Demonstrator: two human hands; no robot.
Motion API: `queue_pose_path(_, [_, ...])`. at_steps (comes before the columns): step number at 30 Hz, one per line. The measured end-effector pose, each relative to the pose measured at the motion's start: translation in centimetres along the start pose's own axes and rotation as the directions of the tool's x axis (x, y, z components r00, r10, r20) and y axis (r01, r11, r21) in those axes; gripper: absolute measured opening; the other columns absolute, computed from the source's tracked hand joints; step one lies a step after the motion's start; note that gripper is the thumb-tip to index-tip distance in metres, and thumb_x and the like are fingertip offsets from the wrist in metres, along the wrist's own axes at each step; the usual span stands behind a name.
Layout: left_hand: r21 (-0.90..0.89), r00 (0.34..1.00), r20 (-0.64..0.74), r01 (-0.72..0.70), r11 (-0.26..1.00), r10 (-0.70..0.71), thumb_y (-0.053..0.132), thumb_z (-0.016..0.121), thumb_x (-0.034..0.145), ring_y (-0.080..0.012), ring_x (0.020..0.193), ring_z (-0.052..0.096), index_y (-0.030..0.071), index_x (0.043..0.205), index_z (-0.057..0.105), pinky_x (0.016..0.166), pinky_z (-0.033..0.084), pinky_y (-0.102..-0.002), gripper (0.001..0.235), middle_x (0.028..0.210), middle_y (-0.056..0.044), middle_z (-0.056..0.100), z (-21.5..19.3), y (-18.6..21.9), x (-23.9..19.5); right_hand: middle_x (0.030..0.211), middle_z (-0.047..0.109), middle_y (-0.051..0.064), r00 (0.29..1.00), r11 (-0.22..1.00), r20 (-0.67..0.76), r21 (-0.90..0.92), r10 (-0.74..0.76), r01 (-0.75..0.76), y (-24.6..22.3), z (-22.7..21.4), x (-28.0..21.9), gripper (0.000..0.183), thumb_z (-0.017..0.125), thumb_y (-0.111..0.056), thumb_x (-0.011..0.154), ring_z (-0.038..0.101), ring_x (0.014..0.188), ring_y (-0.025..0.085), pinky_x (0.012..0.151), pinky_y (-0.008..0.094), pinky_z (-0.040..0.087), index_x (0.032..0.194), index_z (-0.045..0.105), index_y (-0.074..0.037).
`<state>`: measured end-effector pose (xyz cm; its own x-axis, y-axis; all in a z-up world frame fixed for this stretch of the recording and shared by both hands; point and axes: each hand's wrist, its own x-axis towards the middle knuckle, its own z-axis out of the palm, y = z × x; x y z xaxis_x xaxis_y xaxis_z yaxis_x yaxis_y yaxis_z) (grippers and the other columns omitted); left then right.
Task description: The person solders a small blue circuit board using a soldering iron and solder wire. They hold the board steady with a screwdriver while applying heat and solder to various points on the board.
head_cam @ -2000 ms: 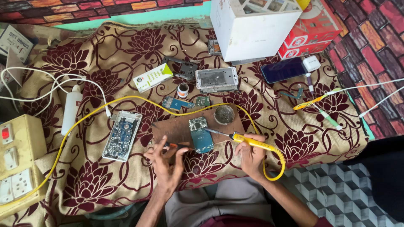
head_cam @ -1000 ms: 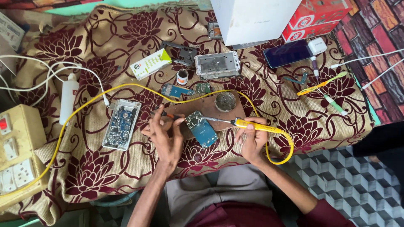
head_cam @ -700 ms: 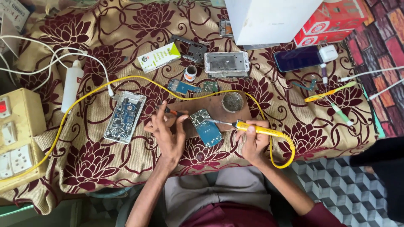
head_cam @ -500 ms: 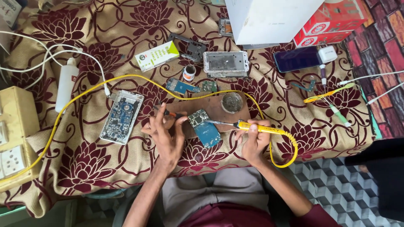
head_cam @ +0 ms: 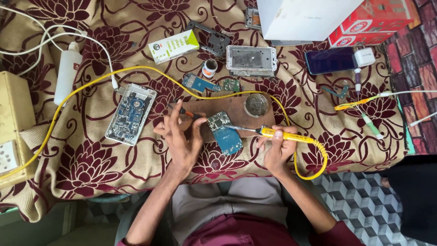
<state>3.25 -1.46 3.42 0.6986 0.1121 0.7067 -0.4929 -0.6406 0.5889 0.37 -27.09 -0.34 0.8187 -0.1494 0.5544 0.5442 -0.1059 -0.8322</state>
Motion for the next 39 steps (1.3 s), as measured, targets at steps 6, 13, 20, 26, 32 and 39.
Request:
queue_pose_path(6, [0.082,1.000,-0.004,0.031,0.996,-0.030,0.014,0.086,0.090,-0.0150,0.092,0.046,0.008,0.151,0.041,0.090,0.023,-0.039,0.076,0.103,0.000,0.067,0.0,0.1,-0.1,0.069,0.056,0.010,1.000,1.000,0.002,-0.010,0.011,-0.011,-0.6,-0.1,-0.2,0.014,0.037,-0.016,0.114,0.057,0.054,0.013,0.050,0.024,0.046,0.111,0.038,-0.002])
queue_pose_path(13, [0.025,1.000,0.027,0.007,1.000,-0.008,0.010,0.082,0.092,-0.0138,0.089,0.045,0.007,0.154,0.039,0.089,0.023,-0.039,0.075,0.101,0.003,0.069,-0.3,0.0,-0.2,0.062,0.052,0.006,0.999,0.983,0.008,-0.180,-0.045,0.046,-1.5,0.0,0.7,0.013,0.044,-0.009,0.111,0.055,0.048,0.010,0.041,0.023,0.045,0.101,0.042,-0.002])
queue_pose_path(20, [0.009,1.000,-0.012,-0.009,1.000,0.009,0.009,0.081,0.091,-0.0141,0.088,0.043,0.007,0.152,0.041,0.087,0.023,-0.039,0.073,0.099,0.001,0.067,0.1,-0.3,-0.6,0.062,0.056,0.005,0.999,0.980,0.031,-0.198,-0.018,0.024,-2.4,0.4,3.0,0.014,0.050,-0.001,0.106,0.054,0.044,0.007,0.035,0.021,0.044,0.093,0.046,-0.001])
queue_pose_path(26, [-0.036,1.000,-0.027,-0.005,0.999,0.004,0.009,0.081,0.092,-0.0145,0.087,0.043,0.007,0.152,0.041,0.087,0.026,-0.038,0.072,0.096,0.000,0.064,0.3,-0.3,-0.4,0.063,0.055,0.003,0.996,0.928,0.053,-0.364,-0.069,0.084,-4.4,1.0,5.2,0.021,0.059,0.002,0.101,0.053,0.049,0.007,0.041,0.022,0.039,0.085,0.047,-0.003])
queue_pose_path(32, [-0.043,0.998,-0.028,-0.050,0.998,0.049,0.006,0.080,0.092,-0.0147,0.088,0.048,0.005,0.150,0.041,0.085,0.028,-0.038,0.070,0.104,0.000,0.075,0.1,-0.3,-0.2,0.060,0.051,0.007,0.978,0.753,0.060,-0.629,-0.200,0.193,-6.1,2.7,6.3,0.029,0.068,0.007,0.088,0.046,0.048,0.014,0.054,0.031,0.035,0.072,0.045,-0.002])
queue_pose_path(39, [-0.147,1.000,-0.011,-0.026,0.989,0.025,-0.005,0.073,0.092,-0.0154,0.088,0.046,0.002,0.151,0.040,0.074,0.040,-0.035,0.069,0.101,-0.003,0.073,0.7,-1.0,-0.7,0.062,0.057,0.005,0.991,0.954,-0.082,-0.272,0.105,-0.124,-4.7,1.7,5.3,0.024,0.059,0.007,0.098,0.058,0.047,0.008,0.039,0.022,0.047,0.080,0.046,-0.002])
